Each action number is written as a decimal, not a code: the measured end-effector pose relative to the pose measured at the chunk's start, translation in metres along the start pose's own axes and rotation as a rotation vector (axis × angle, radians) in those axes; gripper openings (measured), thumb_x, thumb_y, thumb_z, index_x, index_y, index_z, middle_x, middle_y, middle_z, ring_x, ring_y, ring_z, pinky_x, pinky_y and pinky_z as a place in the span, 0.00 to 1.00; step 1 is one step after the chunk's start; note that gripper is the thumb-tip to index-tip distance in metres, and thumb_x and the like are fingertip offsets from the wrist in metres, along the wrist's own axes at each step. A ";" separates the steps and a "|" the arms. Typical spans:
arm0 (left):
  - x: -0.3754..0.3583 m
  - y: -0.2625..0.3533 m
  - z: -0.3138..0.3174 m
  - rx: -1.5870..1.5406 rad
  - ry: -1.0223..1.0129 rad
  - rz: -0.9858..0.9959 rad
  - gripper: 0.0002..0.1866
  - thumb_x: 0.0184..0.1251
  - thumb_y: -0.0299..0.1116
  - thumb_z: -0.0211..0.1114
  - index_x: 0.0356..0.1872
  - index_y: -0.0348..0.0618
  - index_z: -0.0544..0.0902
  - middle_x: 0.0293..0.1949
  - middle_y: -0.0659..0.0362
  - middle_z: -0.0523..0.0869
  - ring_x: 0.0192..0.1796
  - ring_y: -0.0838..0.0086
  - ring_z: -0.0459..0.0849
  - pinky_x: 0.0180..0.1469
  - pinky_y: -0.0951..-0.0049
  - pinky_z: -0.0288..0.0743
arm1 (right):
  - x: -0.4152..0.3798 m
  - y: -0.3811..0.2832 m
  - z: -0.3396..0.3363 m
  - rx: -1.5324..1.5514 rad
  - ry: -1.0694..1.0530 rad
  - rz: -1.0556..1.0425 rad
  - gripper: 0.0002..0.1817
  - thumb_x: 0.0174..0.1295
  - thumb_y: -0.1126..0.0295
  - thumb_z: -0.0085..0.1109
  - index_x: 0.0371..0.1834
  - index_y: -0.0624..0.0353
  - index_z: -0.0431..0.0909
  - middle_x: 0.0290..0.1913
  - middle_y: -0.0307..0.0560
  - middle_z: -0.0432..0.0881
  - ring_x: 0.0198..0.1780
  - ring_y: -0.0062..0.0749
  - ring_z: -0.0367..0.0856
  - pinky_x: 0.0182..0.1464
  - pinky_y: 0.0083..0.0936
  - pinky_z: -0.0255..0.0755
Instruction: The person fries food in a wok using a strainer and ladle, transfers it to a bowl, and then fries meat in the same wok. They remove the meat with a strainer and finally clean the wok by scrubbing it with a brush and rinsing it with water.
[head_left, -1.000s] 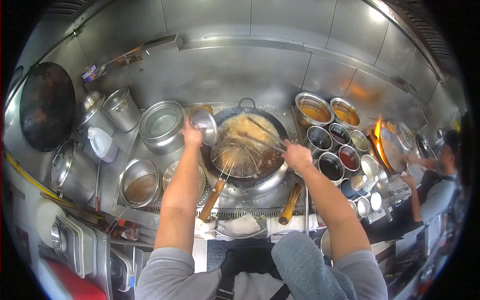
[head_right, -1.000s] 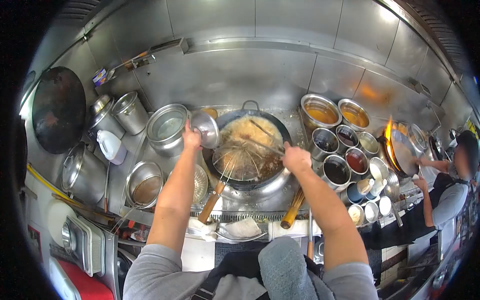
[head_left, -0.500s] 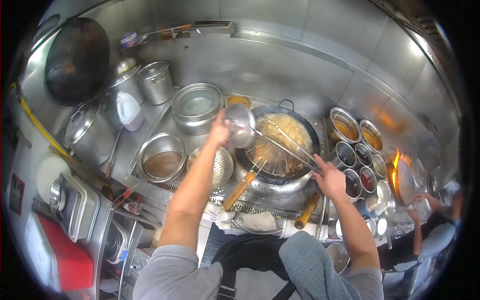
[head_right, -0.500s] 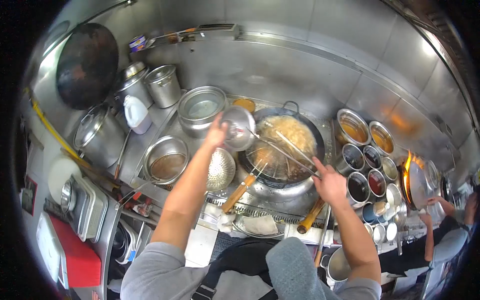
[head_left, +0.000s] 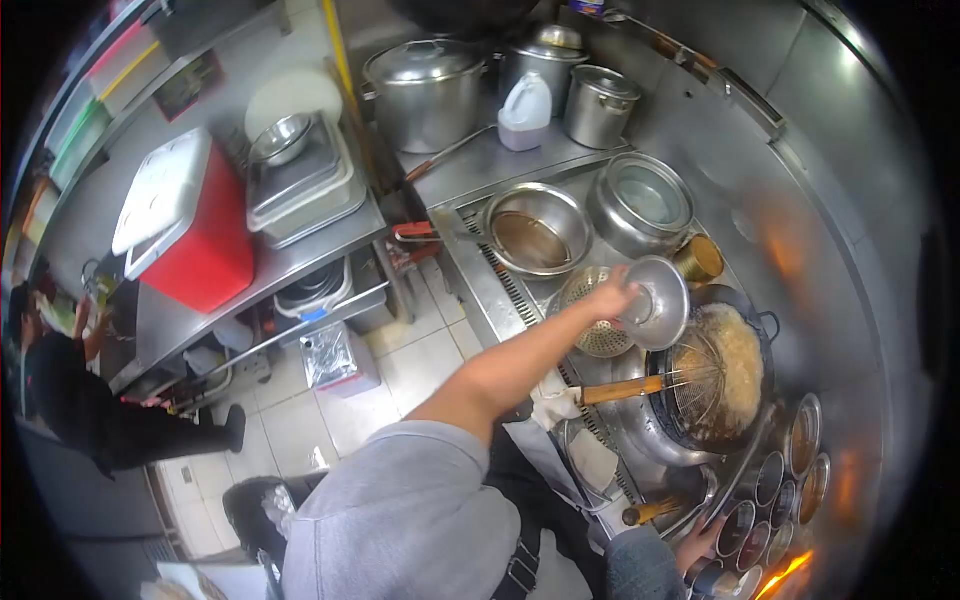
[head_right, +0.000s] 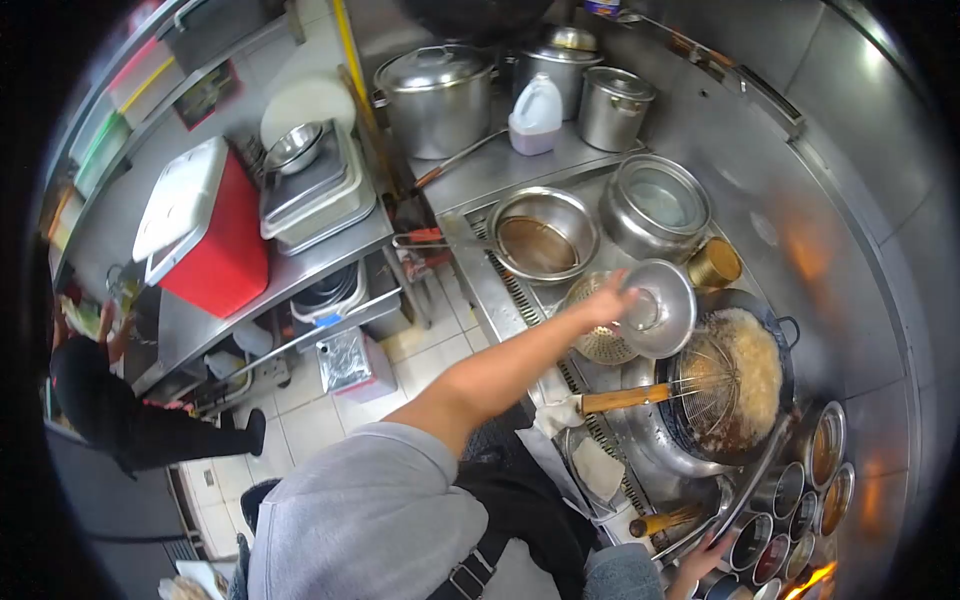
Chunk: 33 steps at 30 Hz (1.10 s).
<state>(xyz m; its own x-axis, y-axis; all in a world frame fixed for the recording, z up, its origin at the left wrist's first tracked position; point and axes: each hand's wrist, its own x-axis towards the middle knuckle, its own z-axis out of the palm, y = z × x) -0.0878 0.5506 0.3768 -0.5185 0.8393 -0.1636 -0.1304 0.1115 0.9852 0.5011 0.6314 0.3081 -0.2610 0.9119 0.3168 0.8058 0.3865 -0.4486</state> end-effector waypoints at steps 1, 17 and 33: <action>-0.022 -0.009 -0.022 -0.035 0.051 -0.016 0.41 0.74 0.53 0.56 0.77 0.51 0.44 0.69 0.41 0.65 0.59 0.51 0.79 0.38 0.58 0.87 | -0.016 0.011 0.014 0.067 0.061 0.020 0.30 0.72 0.59 0.55 0.71 0.65 0.63 0.69 0.64 0.69 0.69 0.56 0.68 0.70 0.39 0.61; -0.587 -0.131 -0.226 -0.415 1.721 -0.007 0.22 0.76 0.46 0.54 0.63 0.52 0.61 0.54 0.52 0.78 0.45 0.62 0.85 0.34 0.61 0.82 | -0.012 -0.081 0.168 0.161 -0.137 -0.209 0.28 0.73 0.57 0.52 0.69 0.62 0.67 0.64 0.60 0.75 0.63 0.50 0.75 0.65 0.38 0.67; -0.746 -0.201 -0.554 -0.948 2.146 0.280 0.29 0.75 0.42 0.55 0.64 0.37 0.52 0.58 0.42 0.72 0.41 0.54 0.84 0.30 0.63 0.87 | -0.100 -0.198 0.162 -0.013 -0.058 -0.098 0.26 0.73 0.57 0.51 0.67 0.61 0.70 0.62 0.58 0.77 0.61 0.47 0.77 0.62 0.38 0.69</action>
<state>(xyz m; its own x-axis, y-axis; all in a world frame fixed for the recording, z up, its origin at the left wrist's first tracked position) -0.1428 -0.3930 0.2723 -0.3111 -0.8094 -0.4982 0.1931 -0.5671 0.8007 0.2813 0.4857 0.2294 -0.3689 0.8765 0.3092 0.7818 0.4726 -0.4067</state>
